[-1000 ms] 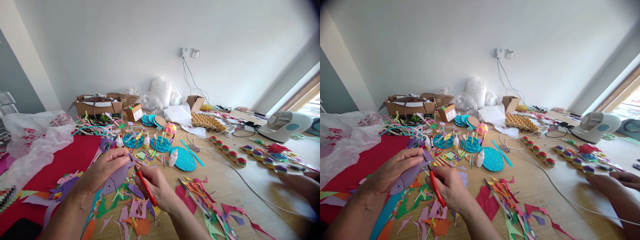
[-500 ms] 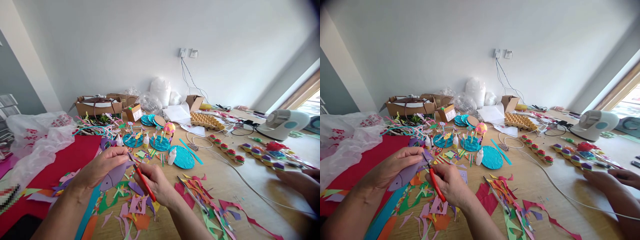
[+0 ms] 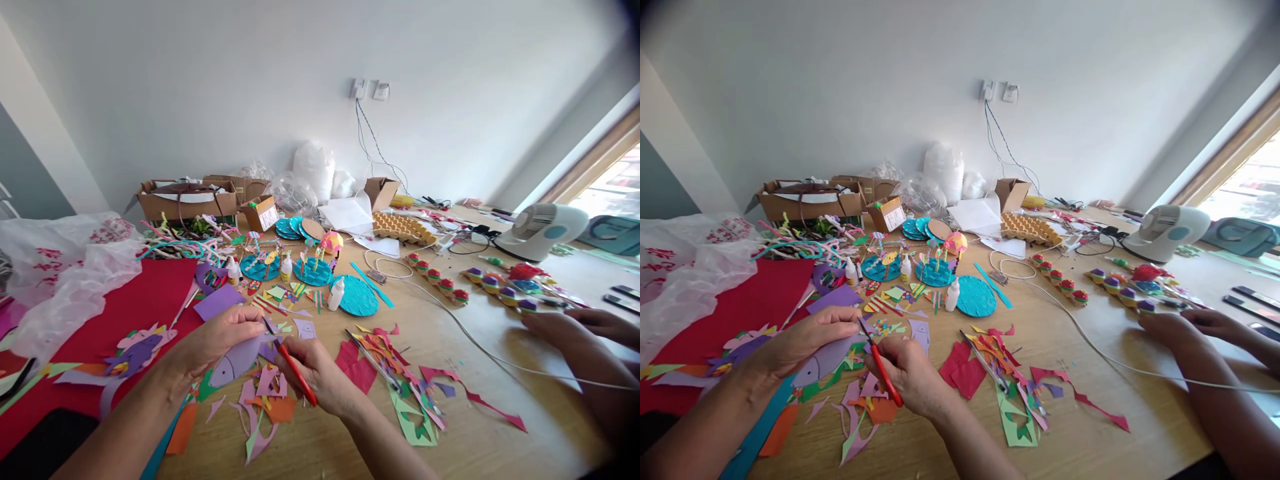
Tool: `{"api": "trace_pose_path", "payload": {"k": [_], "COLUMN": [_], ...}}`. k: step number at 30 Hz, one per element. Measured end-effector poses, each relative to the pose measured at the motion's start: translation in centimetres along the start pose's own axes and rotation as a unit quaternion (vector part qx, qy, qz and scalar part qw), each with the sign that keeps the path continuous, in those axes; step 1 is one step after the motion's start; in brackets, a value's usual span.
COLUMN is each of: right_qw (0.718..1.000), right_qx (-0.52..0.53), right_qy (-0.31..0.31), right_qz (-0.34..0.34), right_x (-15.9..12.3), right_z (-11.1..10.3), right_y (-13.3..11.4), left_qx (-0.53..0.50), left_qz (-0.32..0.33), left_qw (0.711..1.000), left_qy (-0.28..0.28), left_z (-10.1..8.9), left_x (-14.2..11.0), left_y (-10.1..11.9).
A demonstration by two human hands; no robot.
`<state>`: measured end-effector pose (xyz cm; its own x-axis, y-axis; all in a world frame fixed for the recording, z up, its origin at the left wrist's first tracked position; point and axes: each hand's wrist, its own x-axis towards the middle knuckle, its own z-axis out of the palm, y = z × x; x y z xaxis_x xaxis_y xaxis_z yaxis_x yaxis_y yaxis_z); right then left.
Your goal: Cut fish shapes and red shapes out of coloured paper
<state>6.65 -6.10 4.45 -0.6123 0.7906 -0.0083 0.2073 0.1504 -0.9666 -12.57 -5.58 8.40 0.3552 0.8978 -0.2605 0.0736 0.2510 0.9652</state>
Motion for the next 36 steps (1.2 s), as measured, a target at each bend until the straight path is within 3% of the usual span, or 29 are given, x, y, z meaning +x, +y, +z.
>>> {"api": "trace_pose_path", "payload": {"k": [6,9,12,17,20,25,28,32,36], "right_qw": [0.988,0.984,0.984,0.987,0.99,0.992,0.992,0.99,0.974], "right_qx": [0.08,0.092,0.083,0.082,0.08,0.086,0.038,-0.096,-0.199], "right_qy": [-0.009,0.014,-0.003,-0.02,0.017,0.088,0.119,0.097,0.08], "right_qz": [0.129,0.153,0.159,0.137,0.113,0.04,-0.001,-0.04,-0.069], "right_x": [-2.4,-3.2,-3.8,-4.0,-3.6,-1.6,0.3,2.5,3.8], "right_z": [-0.3,-1.2,-2.3,-3.8,-4.4,-5.1,-5.1,-4.4,-3.8], "right_y": [3.1,3.7,3.8,2.8,1.9,-0.1,-1.7,-4.0,-4.8], "left_qx": [0.028,0.037,0.037,0.043,0.072,0.158,0.2,0.295,0.317], "left_qz": [-0.039,-0.041,-0.036,-0.028,-0.021,0.055,0.075,0.099,0.127], "left_qw": [0.998,0.998,0.999,0.998,0.997,0.985,0.977,0.95,0.94], "left_qy": [-0.029,-0.017,0.013,0.023,0.017,0.034,0.021,0.02,0.01], "left_z": [0.3,-0.2,-0.7,-0.8,-0.7,-0.8,-0.9,-0.9,-1.0], "left_x": [0.9,1.1,1.1,1.3,1.5,1.8,1.9,2.2,2.3], "left_y": [-3.2,-3.3,-2.7,-1.7,-1.3,-0.7,0.2,1.4,2.1]}}
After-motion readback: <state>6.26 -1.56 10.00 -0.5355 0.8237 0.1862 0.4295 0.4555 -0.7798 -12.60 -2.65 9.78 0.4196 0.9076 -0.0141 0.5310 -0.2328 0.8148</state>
